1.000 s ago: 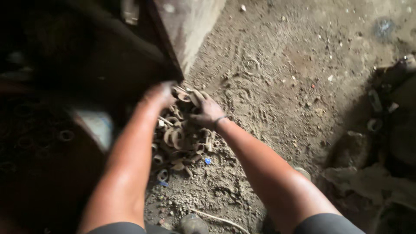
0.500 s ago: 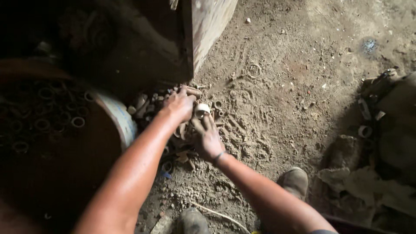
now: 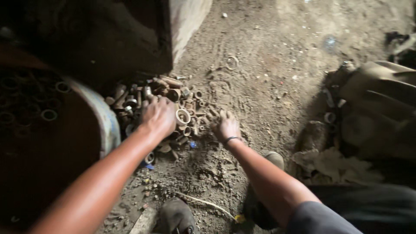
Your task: The person sorts a pile of small metal parts, including nuts, bolts, and washers, from the floor into a black bucket. The person uses both hands to pick up handfuls of parts and transfer them into the bucket, occasionally adjusting the pile to gather more items.
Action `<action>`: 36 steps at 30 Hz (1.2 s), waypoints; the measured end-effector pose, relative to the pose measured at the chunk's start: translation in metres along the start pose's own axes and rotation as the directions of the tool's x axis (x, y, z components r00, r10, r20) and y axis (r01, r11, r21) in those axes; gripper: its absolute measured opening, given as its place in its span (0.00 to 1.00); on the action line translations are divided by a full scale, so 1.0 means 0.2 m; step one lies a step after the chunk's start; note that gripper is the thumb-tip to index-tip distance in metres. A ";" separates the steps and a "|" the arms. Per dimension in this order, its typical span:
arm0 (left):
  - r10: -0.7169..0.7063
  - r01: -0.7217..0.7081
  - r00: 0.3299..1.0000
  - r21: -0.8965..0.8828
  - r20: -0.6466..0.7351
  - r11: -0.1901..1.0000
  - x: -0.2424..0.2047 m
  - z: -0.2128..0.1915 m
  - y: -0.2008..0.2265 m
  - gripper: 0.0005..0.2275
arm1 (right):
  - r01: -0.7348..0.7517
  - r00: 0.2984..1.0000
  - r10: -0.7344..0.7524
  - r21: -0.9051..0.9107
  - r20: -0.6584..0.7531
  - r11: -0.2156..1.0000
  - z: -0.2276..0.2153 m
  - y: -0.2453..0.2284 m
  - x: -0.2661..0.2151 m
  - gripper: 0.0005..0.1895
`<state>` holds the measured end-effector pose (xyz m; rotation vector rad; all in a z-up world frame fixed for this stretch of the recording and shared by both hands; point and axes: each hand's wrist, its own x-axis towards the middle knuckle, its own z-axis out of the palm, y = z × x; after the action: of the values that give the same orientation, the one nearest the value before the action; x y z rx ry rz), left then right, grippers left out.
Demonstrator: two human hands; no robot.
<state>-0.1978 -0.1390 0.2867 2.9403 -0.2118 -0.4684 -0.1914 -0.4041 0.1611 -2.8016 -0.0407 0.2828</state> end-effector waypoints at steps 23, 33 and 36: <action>0.089 -0.083 0.990 0.062 -0.106 0.995 -0.13 0.21 -0.09 0.19 | 0.295 0.935 -0.255 0.140 -0.246 0.945 0.02 -0.09 -0.30 0.15; 0.249 -0.382 0.902 -0.385 -0.352 0.840 -0.08 0.50 -0.01 0.25 | -0.508 0.861 -0.074 0.845 0.503 -0.167 -0.15 -0.56 -0.04 0.09; -0.022 -0.092 0.980 -0.556 -0.196 0.826 0.01 0.47 -0.07 0.16 | -0.079 0.962 -0.240 0.973 0.132 0.217 -0.48 -0.73 -0.14 0.25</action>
<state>-0.2238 -0.1376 0.1942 2.3674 -0.0809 -0.1859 -0.1982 -0.2986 0.3018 -1.4062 -0.0464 0.4437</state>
